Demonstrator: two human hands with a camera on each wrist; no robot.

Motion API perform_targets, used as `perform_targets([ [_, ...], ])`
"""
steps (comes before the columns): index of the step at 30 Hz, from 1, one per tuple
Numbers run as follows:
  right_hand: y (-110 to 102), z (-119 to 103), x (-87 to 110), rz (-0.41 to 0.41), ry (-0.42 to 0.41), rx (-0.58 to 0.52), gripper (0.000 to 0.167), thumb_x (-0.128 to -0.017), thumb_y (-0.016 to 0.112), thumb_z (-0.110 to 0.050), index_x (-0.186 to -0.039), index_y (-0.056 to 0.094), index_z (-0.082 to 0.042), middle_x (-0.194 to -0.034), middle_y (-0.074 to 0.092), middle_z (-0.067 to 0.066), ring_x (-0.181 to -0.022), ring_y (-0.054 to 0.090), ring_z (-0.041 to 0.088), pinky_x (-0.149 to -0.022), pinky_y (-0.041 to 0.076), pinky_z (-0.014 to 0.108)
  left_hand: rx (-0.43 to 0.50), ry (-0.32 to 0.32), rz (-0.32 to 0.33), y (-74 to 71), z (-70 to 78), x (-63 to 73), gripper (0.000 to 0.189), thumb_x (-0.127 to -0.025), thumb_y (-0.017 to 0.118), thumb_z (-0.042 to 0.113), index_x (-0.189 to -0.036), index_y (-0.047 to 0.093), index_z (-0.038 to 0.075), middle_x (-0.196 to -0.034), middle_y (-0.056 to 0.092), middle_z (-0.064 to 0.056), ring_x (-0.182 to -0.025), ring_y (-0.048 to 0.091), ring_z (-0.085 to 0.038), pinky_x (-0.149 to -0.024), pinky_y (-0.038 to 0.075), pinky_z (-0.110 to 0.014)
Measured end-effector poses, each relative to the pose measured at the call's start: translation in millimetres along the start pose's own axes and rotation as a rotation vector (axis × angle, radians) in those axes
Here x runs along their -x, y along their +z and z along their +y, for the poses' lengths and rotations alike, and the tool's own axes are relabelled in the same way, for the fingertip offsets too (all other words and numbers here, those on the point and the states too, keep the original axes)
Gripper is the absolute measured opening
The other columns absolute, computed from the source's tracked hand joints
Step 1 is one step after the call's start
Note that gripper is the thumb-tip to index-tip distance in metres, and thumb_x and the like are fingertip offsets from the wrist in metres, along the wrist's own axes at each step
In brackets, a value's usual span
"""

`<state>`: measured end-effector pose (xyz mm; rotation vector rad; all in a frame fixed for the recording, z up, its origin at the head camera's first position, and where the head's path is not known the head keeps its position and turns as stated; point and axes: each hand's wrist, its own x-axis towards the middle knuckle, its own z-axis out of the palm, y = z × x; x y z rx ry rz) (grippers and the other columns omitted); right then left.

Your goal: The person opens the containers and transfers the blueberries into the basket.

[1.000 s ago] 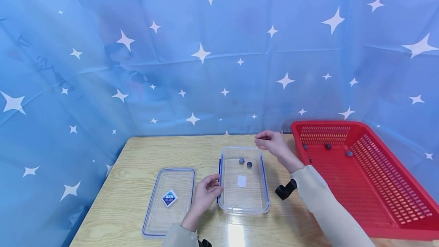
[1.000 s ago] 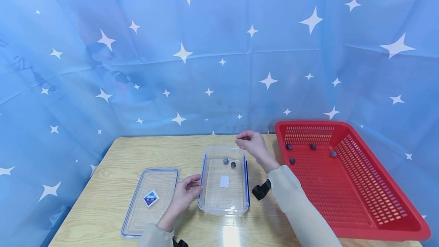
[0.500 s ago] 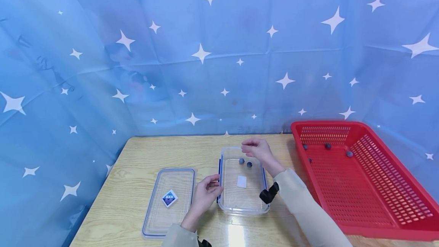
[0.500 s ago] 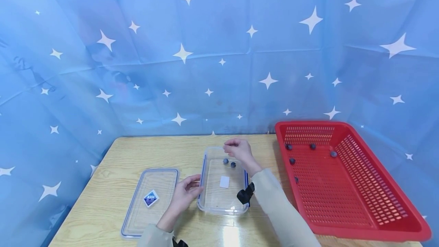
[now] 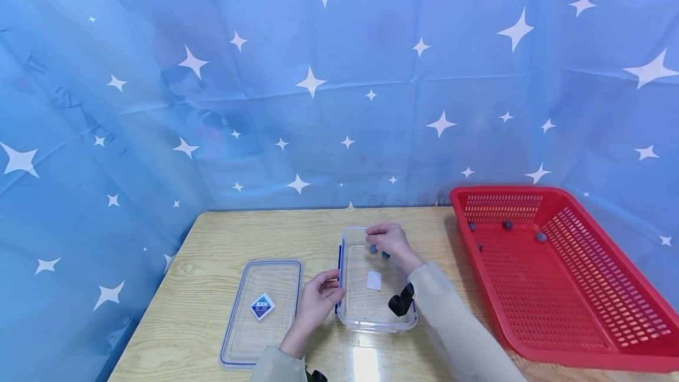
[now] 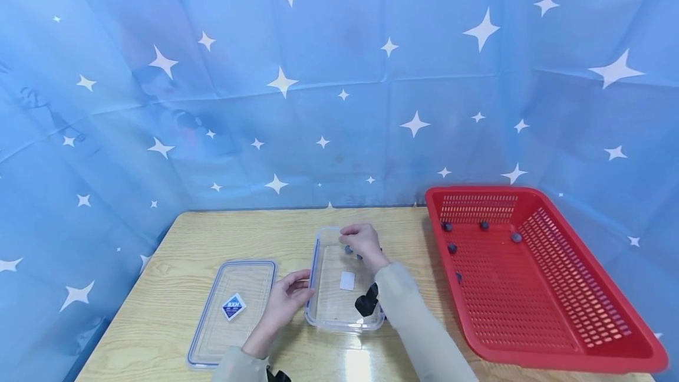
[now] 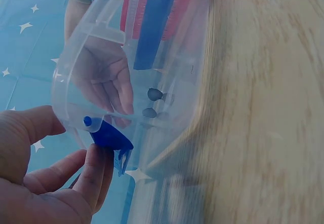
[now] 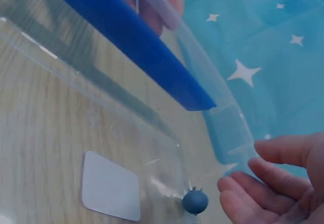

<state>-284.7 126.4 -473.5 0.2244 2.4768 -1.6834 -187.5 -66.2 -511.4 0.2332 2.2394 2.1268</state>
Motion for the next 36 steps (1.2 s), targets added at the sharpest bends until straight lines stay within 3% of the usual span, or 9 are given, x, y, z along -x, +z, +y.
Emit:
perform_targets([
  [11,8.4,0.1,-0.2,0.047,0.022,0.195,0.023,-0.085,0.066,-0.012,-0.107,0.071,-0.007,-0.119,0.062,0.01,-0.098,0.06,0.024,-0.073,0.053,0.033,0.005,0.013,0.006,0.3,2.3,1.5,0.041,-0.079,0.064,-0.01,-0.117,0.05,-0.021,-0.11,0.055,-0.033,-0.099,0.056,-0.041,-0.082,0.055,-0.021],
  [21,8.7,-0.5,2.4,0.071,-0.053,0.267,0.021,-0.084,0.066,-0.005,-0.104,0.07,0.0,-0.105,0.068,0.014,-0.076,0.064,0.019,-0.063,0.055,0.03,0.002,-0.005,0.009,-0.6,1.4,0.2,0.04,-0.08,0.064,-0.01,-0.117,0.051,-0.019,-0.11,0.057,-0.03,-0.1,0.057,-0.039,-0.083,0.054,-0.022],
  [32,11.3,3.0,-0.2,0.091,-0.077,0.391,0.02,-0.075,0.07,0.0,-0.095,0.072,-0.001,-0.088,0.069,0.008,-0.078,0.063,0.02,-0.073,0.055,0.033,-0.001,0.006,0.006,-0.3,0.6,-0.4,0.039,-0.08,0.064,-0.01,-0.116,0.052,-0.018,-0.109,0.057,-0.029,-0.099,0.057,-0.038,-0.084,0.055,-0.022],
  [36,11.8,6.9,-0.7,0.069,-0.075,0.442,0.016,-0.074,0.071,0.0,-0.09,0.072,-0.002,-0.083,0.066,0.006,-0.076,0.059,0.02,-0.064,0.053,0.029,0.003,0.001,0.008,-0.6,0.5,-0.2,0.039,-0.08,0.064,-0.01,-0.116,0.052,-0.018,-0.11,0.056,-0.029,-0.099,0.057,-0.038,-0.084,0.054,-0.022],
])
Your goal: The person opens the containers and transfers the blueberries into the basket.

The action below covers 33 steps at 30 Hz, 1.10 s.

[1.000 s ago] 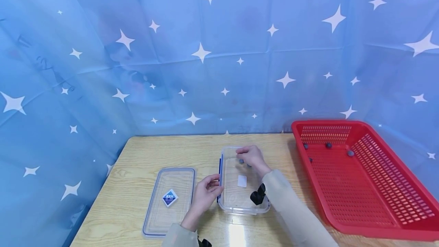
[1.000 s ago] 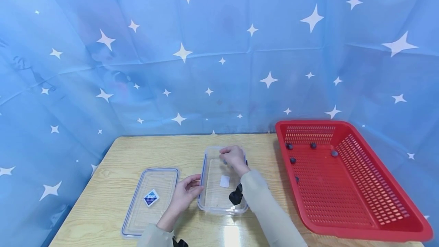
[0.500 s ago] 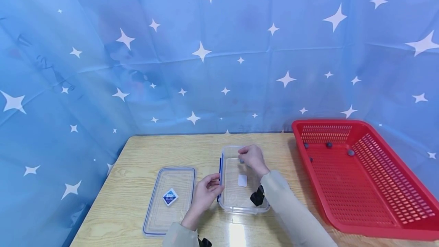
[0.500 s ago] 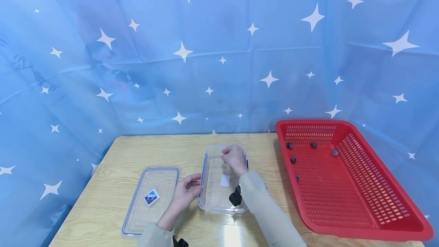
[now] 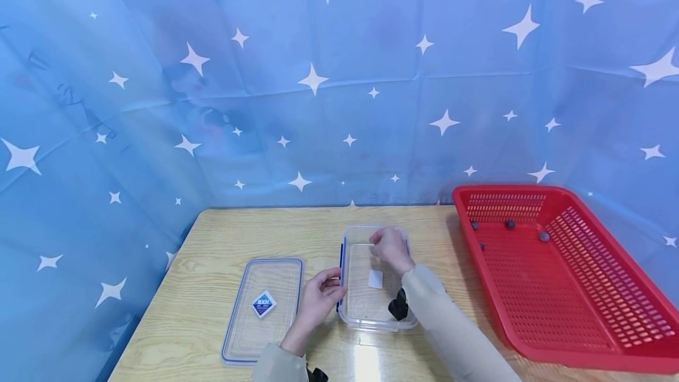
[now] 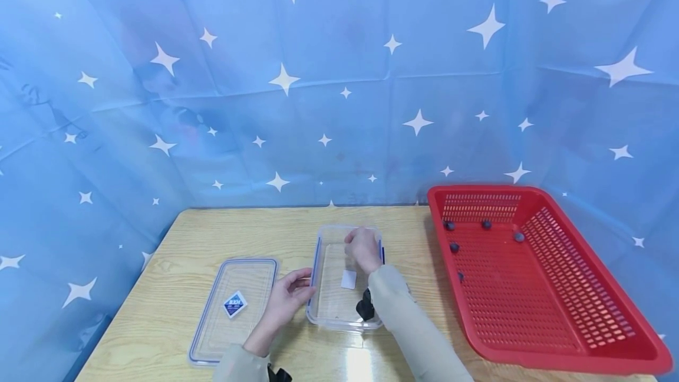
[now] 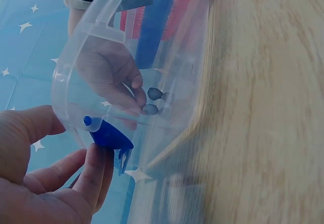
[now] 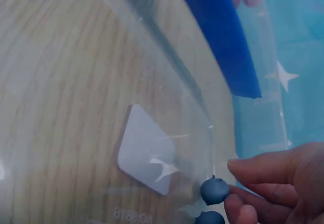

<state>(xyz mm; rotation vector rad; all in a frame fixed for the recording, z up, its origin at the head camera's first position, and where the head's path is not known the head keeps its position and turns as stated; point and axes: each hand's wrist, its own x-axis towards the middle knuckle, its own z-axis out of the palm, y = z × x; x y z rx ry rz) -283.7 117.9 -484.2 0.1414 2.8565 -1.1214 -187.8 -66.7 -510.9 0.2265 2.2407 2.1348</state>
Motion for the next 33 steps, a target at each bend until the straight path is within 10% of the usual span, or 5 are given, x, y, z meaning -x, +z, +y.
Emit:
perform_targets([
  [15,2.7,1.7,-0.4,-0.039,-0.063,0.111,0.007,-0.078,0.066,0.0,-0.076,0.067,-0.006,-0.079,0.062,0.004,-0.067,0.054,0.017,-0.058,0.049,0.027,0.004,-0.008,0.003,0.1,1.0,0.4,0.04,-0.08,0.064,-0.009,-0.117,0.052,-0.018,-0.109,0.057,-0.029,-0.1,0.057,-0.038,-0.084,0.054,-0.021],
  [33,-13.1,-13.1,6.0,-0.062,-0.114,-0.137,0.01,-0.08,0.068,-0.002,-0.09,0.068,-0.001,-0.079,0.064,0.004,-0.071,0.058,0.016,-0.062,0.051,0.027,-0.004,0.005,0.001,0.5,0.1,0.5,0.04,-0.08,0.064,-0.009,-0.116,0.051,-0.019,-0.108,0.057,-0.03,-0.098,0.057,-0.037,-0.083,0.054,-0.021],
])
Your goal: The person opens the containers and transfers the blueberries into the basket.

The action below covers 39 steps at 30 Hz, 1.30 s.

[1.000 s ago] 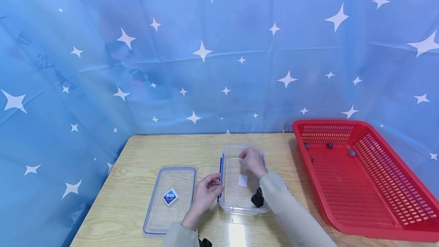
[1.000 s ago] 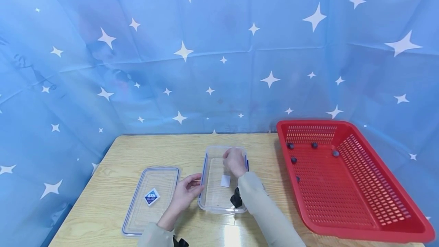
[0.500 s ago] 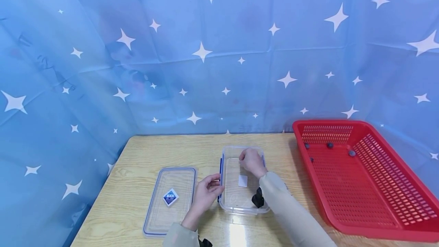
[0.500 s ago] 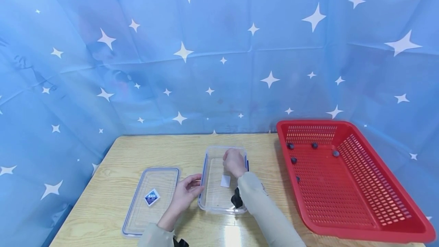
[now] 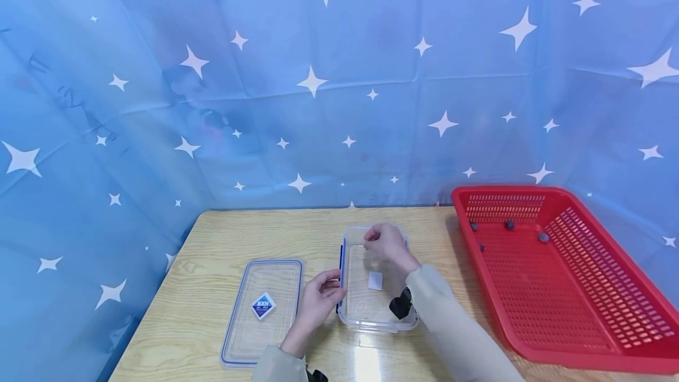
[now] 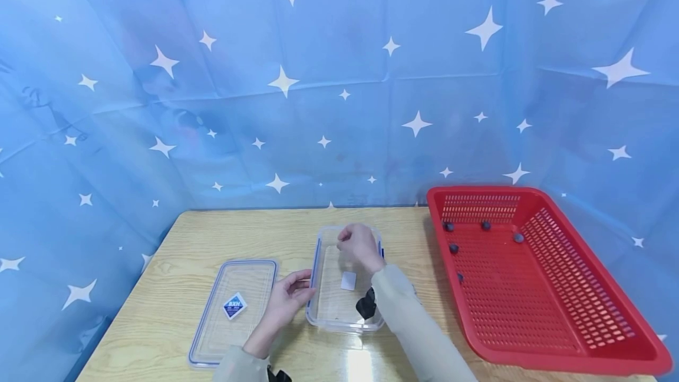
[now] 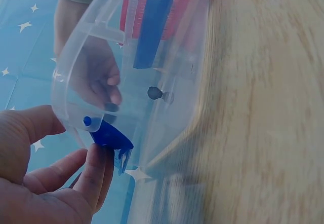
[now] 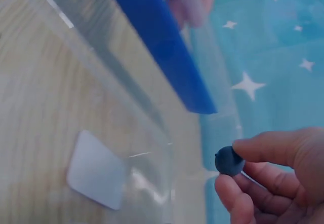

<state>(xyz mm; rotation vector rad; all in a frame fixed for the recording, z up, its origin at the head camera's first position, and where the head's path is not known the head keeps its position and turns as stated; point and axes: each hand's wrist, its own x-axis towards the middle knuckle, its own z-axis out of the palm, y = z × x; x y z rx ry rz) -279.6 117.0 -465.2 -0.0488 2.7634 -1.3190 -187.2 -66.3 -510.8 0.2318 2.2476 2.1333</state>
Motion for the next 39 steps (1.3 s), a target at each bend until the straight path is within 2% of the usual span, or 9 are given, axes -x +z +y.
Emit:
perform_targets([
  [4,-12.4,-3.1,2.9,0.017,-0.055,-0.04,0.009,-0.08,0.068,-0.003,-0.088,0.068,0.0,-0.079,0.065,0.006,-0.071,0.058,0.017,-0.06,0.051,0.026,-0.008,0.013,-0.001,0.1,-0.7,0.4,0.04,-0.08,0.064,-0.01,-0.116,0.051,-0.02,-0.108,0.057,-0.03,-0.097,0.058,-0.035,-0.083,0.055,-0.022],
  [17,-70.7,-3.8,12.9,0.1,-0.071,-0.091,0.018,-0.086,0.066,-0.01,-0.1,0.067,0.002,-0.09,0.067,0.012,-0.081,0.059,0.022,-0.065,0.05,0.026,0.012,-0.006,0.002,-0.3,0.7,0.7,0.04,-0.08,0.064,-0.009,-0.117,0.051,-0.019,-0.109,0.055,-0.032,-0.1,0.057,-0.039,-0.084,0.054,-0.021],
  [24,-105.5,-4.2,24.0,0.154,-0.081,-0.084,0.02,-0.087,0.065,-0.011,-0.102,0.067,0.002,-0.094,0.066,0.016,-0.078,0.056,0.019,-0.062,0.051,0.023,0.007,-0.005,-0.004,-0.6,1.0,0.7,0.04,-0.08,0.064,-0.009,-0.117,0.051,-0.019,-0.11,0.055,-0.032,-0.099,0.056,-0.038,-0.084,0.054,-0.021],
  [31,-136.2,7.1,36.8,0.198,-0.076,-0.047,0.027,-0.089,0.065,-0.018,-0.106,0.065,0.002,-0.097,0.064,0.017,-0.081,0.055,0.02,-0.06,0.053,0.023,0.004,-0.011,-0.001,-0.8,1.1,0.6,0.041,-0.08,0.065,-0.009,-0.117,0.051,-0.019,-0.11,0.055,-0.032,-0.099,0.057,-0.038,-0.083,0.054,-0.02],
  [38,-162.7,29.1,48.7,0.23,-0.031,-0.083,0.039,-0.089,0.064,-0.027,-0.115,0.061,0.002,-0.107,0.062,0.018,-0.088,0.057,0.028,-0.064,0.055,0.02,0.011,-0.013,0.001,-0.7,1.3,0.9,0.041,-0.08,0.065,-0.009,-0.117,0.052,-0.019,-0.11,0.055,-0.032,-0.099,0.057,-0.038,-0.083,0.054,-0.02],
  [39,-166.3,32.3,50.4,0.233,-0.033,-0.088,0.04,-0.09,0.063,-0.028,-0.116,0.061,0.003,-0.107,0.061,0.019,-0.088,0.059,0.026,-0.064,0.055,0.019,0.012,-0.014,0.001,-0.7,1.4,1.1,0.041,-0.08,0.065,-0.008,-0.117,0.052,-0.019,-0.11,0.055,-0.032,-0.099,0.057,-0.039,-0.083,0.054,-0.02],
])
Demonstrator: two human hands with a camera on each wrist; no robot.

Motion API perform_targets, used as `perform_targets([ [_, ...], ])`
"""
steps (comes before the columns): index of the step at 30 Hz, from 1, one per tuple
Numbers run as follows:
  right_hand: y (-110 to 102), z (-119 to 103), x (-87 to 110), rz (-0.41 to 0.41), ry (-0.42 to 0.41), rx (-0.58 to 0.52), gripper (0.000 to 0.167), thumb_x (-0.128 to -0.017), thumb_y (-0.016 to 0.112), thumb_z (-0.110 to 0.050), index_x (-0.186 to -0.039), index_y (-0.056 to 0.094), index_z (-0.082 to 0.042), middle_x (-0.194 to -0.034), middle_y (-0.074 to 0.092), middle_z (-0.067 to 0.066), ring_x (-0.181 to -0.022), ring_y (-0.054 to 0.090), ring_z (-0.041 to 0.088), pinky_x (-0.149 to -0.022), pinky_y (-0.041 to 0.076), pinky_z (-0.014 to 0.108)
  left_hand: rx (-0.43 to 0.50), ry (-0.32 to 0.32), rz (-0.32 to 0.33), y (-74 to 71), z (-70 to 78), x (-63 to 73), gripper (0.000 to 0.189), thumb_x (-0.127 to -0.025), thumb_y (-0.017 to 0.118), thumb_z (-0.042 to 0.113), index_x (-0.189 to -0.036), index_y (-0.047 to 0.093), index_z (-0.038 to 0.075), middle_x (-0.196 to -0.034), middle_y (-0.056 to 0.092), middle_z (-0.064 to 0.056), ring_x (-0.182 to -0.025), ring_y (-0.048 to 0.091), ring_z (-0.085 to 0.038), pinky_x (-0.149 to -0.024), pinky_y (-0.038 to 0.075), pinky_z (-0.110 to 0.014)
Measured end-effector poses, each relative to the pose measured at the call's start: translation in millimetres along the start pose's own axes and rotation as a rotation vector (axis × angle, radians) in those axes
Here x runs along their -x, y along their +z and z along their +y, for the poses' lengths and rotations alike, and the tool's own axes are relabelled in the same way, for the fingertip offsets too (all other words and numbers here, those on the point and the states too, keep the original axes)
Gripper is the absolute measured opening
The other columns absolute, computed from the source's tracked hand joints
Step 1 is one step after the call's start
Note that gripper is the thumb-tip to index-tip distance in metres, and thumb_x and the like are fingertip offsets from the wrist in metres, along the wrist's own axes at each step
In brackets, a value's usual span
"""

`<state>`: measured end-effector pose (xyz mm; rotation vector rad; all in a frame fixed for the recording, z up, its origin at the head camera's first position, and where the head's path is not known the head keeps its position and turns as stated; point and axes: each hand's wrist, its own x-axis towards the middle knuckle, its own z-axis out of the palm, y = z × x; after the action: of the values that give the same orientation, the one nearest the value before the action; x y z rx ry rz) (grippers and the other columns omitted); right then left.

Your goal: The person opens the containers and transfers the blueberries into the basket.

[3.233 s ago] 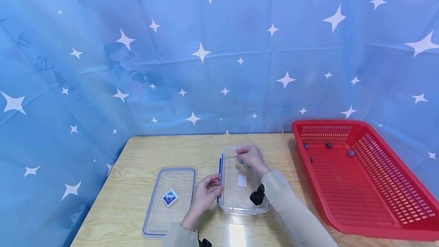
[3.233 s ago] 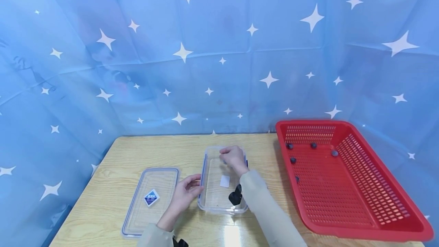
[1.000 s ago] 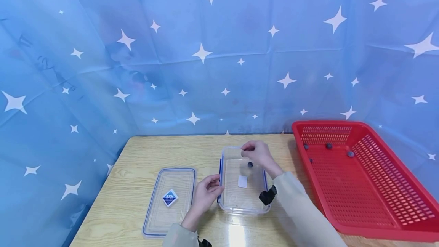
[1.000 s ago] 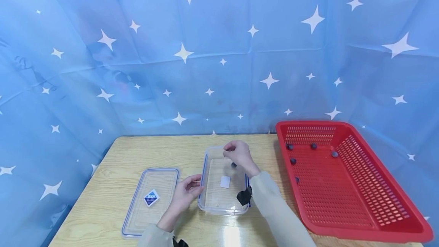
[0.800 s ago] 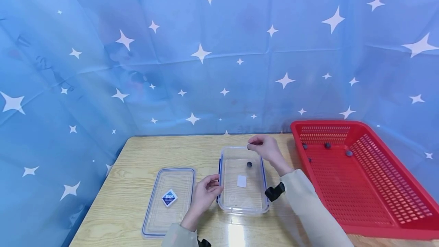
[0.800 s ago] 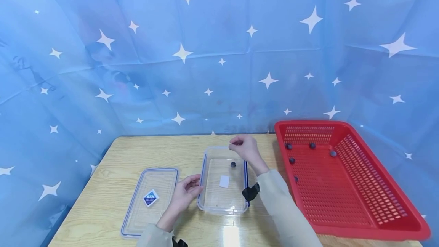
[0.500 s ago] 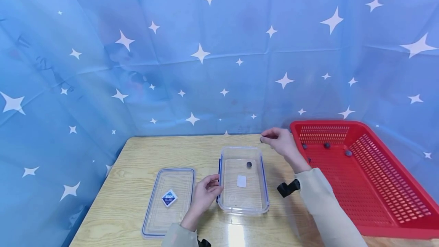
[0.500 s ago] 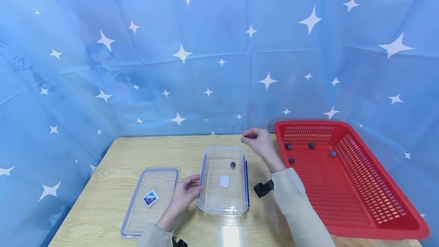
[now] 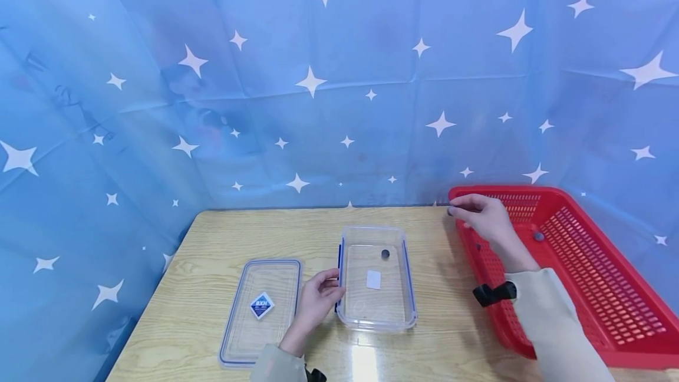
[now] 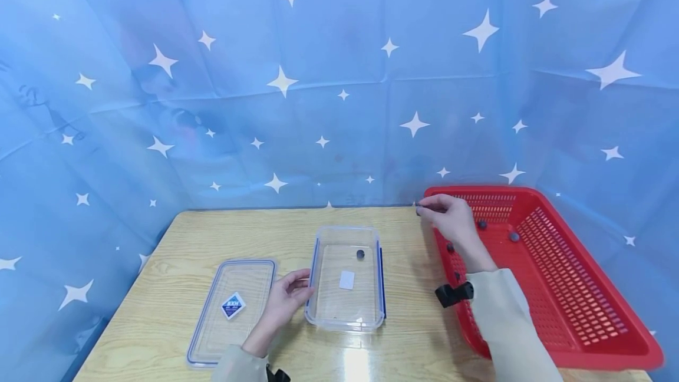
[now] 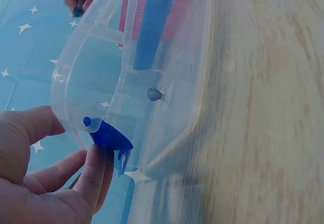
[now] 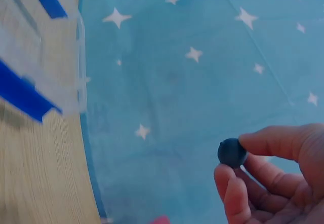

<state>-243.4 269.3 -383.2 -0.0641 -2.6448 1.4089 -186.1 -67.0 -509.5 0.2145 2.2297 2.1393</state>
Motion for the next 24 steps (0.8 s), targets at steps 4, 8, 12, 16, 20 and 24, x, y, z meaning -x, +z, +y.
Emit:
perform_targets([
  [4,-18.7,9.3,5.1,0.006,-0.006,-0.006,0.043,-0.091,0.061,-0.029,-0.118,0.059,0.004,-0.102,0.063,0.007,-0.082,0.06,0.013,-0.063,0.055,0.017,-0.002,-0.002,-0.001,0.2,0.5,0.2,0.04,-0.08,0.065,-0.008,-0.117,0.051,-0.019,-0.11,0.055,-0.031,-0.1,0.056,-0.039,-0.083,0.054,-0.02],
  [8,-35.6,20.3,9.6,0.01,0.009,-0.028,0.044,-0.091,0.062,-0.03,-0.118,0.058,0.005,-0.088,0.058,-0.017,-0.075,0.057,0.001,-0.062,0.054,0.018,0.004,-0.004,-0.001,0.7,0.4,0.2,0.041,-0.08,0.064,-0.009,-0.117,0.051,-0.019,-0.112,0.055,-0.032,-0.101,0.056,-0.04,-0.084,0.054,-0.02],
  [12,-48.6,33.7,12.6,0.009,0.026,-0.055,0.044,-0.091,0.062,-0.03,-0.116,0.058,0.006,-0.085,0.059,-0.023,-0.074,0.058,-0.001,-0.062,0.054,0.017,-0.004,0.001,-0.005,0.9,-0.1,0.1,0.041,-0.08,0.064,-0.009,-0.117,0.051,-0.019,-0.112,0.055,-0.031,-0.101,0.056,-0.041,-0.084,0.054,-0.021],
  [16,-59.0,48.2,14.2,0.013,0.047,-0.106,0.037,-0.091,0.062,-0.027,-0.112,0.06,0.003,-0.083,0.061,-0.024,-0.073,0.06,-0.001,-0.063,0.055,0.016,-0.005,0.007,-0.005,0.7,-0.9,-0.1,0.04,-0.08,0.064,-0.009,-0.117,0.051,-0.019,-0.111,0.055,-0.032,-0.1,0.056,-0.041,-0.084,0.054,-0.021],
  [20,-68.0,65.2,14.8,0.009,0.079,-0.125,0.027,-0.091,0.062,-0.028,-0.106,0.065,-0.007,-0.081,0.063,-0.024,-0.071,0.062,0.001,-0.064,0.053,0.016,0.003,0.002,-0.005,0.6,-0.6,0.0,0.041,-0.08,0.064,-0.008,-0.117,0.051,-0.019,-0.111,0.055,-0.032,-0.101,0.055,-0.041,-0.084,0.054,-0.02],
  [24,-74.6,86.1,13.1,0.01,0.137,-0.134,0.021,-0.089,0.064,-0.032,-0.1,0.069,-0.015,-0.081,0.064,-0.02,-0.071,0.062,0.004,-0.063,0.052,0.018,0.003,-0.002,-0.006,0.7,-0.3,0.1,0.041,-0.08,0.064,-0.009,-0.117,0.05,-0.019,-0.111,0.055,-0.032,-0.101,0.055,-0.042,-0.084,0.054,-0.02],
])
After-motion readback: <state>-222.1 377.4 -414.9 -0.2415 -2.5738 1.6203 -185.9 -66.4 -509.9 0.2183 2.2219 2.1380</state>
